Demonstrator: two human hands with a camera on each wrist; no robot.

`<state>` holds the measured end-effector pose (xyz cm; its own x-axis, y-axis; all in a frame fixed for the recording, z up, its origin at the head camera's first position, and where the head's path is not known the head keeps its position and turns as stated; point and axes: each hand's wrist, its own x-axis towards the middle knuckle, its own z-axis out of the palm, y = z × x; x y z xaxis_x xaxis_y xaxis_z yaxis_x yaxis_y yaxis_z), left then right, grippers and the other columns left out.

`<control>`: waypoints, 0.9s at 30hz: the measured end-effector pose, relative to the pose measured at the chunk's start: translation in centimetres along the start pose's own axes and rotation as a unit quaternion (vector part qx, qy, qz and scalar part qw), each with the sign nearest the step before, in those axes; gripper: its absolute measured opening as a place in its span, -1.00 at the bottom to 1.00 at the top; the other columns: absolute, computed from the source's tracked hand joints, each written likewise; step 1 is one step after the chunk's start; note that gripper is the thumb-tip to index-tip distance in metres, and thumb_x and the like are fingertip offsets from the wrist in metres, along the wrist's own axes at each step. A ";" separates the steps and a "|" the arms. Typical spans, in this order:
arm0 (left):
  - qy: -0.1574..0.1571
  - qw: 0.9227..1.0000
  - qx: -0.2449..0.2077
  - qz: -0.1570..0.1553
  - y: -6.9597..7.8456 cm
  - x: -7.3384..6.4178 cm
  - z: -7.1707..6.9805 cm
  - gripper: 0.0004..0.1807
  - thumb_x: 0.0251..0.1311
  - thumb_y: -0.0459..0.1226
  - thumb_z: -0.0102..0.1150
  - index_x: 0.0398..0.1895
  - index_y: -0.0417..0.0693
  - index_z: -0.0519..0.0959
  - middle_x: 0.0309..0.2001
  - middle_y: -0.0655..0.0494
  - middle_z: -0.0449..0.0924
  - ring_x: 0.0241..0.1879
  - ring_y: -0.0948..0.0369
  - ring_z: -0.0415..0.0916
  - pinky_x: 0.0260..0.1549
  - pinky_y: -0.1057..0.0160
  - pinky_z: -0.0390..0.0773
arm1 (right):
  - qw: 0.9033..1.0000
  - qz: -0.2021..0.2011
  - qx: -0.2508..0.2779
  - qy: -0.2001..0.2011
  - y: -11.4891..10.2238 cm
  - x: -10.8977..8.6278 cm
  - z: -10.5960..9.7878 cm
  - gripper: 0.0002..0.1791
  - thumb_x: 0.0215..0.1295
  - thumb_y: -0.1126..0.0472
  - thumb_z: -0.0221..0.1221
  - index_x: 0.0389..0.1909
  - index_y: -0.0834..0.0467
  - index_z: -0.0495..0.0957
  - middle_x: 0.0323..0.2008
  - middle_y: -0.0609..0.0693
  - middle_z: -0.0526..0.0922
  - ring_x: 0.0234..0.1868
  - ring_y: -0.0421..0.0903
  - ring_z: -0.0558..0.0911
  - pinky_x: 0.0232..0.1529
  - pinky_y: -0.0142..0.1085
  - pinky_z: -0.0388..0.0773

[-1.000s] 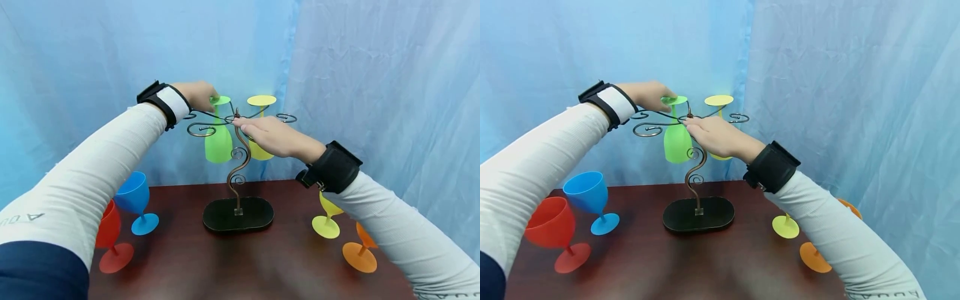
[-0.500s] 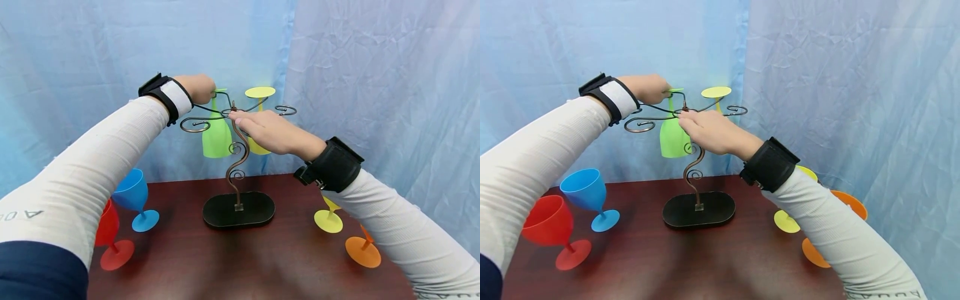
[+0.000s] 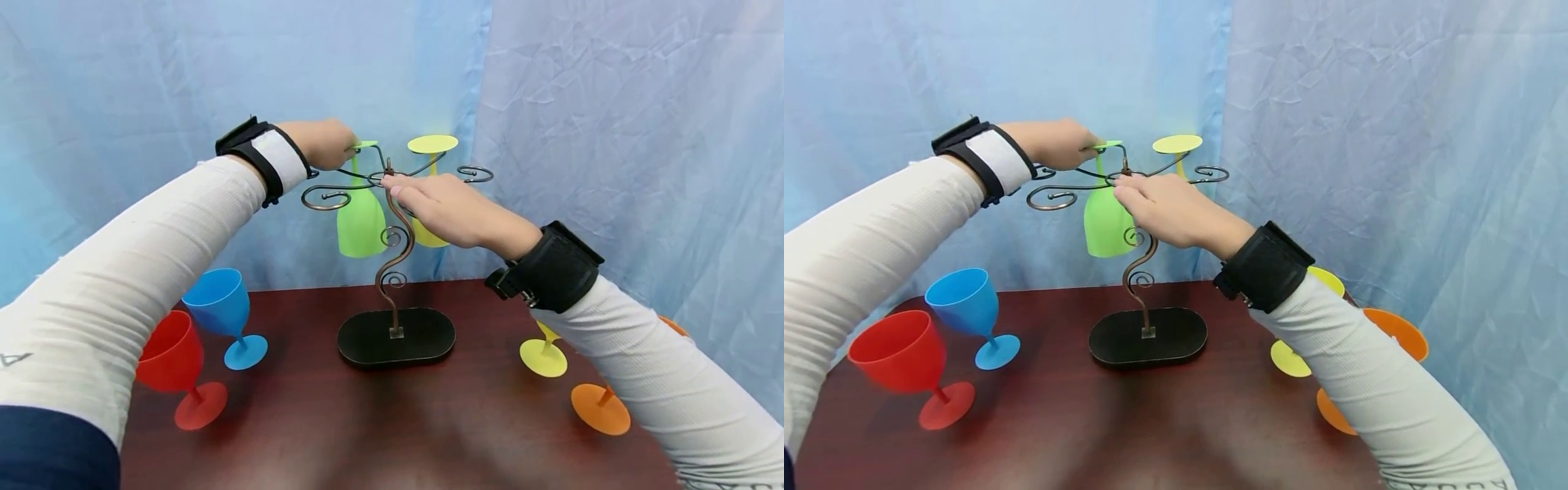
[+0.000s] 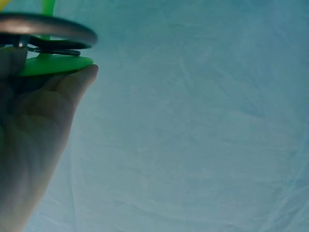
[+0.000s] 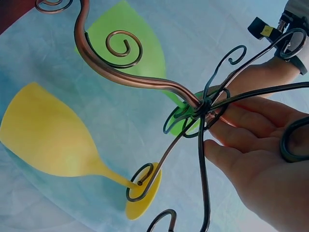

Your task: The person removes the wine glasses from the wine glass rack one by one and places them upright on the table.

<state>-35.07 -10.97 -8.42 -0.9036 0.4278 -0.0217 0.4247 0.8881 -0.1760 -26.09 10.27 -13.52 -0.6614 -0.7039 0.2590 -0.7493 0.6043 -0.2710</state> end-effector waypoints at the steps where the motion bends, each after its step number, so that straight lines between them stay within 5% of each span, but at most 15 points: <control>1: -0.001 1.000 0.006 0.002 0.1 0.0 0.0 -0.60 0.36 -0.35 -0.39 0.13 -0.33 0.34 -0.16 -0.19 0.43 -0.39 0.07 0.29 -0.35 0.17 0.35 | 1.000 0.000 0.003 0.001 0.0 0.0 0.0 -0.46 0.44 -0.06 -0.42 0.35 0.04 0.11 0.37 -0.04 0.14 0.35 -0.17 0.08 0.35 -0.14 0.09; 9: -0.013 0.999 0.040 0.018 -0.3 -0.2 0.3 -0.55 0.27 -0.45 -0.42 0.19 -0.42 0.27 -0.01 -0.34 0.44 -0.32 0.02 0.36 -0.33 0.13 0.40 | 1.000 -0.001 0.007 0.000 0.2 0.2 0.3 -0.45 0.44 -0.08 -0.42 0.35 0.03 0.10 0.37 -0.04 0.13 0.35 -0.19 0.07 0.35 -0.15 0.09; 20: -0.018 0.997 0.069 -0.015 -1.7 -0.4 0.6 -0.70 0.27 -0.45 -0.35 -0.21 -0.36 0.46 -0.43 -0.10 0.40 -0.50 0.10 0.27 -0.45 0.21 0.32 | 1.000 -0.012 0.018 -0.002 -0.5 0.8 1.1 -0.43 0.43 -0.10 -0.43 0.35 0.05 0.09 0.38 -0.04 0.12 0.35 -0.23 0.05 0.36 -0.17 0.06; 27: -0.039 0.992 0.109 -0.047 -1.5 0.0 0.1 -0.75 0.23 -0.50 -0.32 -0.25 -0.30 0.44 -0.41 -0.09 0.39 -0.42 0.07 0.30 -0.39 0.19 0.33 | 0.999 -0.017 0.025 0.011 -1.2 1.0 1.5 -0.42 0.43 -0.11 -0.44 0.34 0.06 0.12 0.37 -0.05 0.14 0.34 -0.27 0.05 0.36 -0.18 0.07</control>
<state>-35.74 -12.32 -8.25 -0.9441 0.3222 -0.0696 0.3231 0.8624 -0.3896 -25.81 8.30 -14.30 -0.6362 -0.7152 0.2893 -0.7693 0.5601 -0.3073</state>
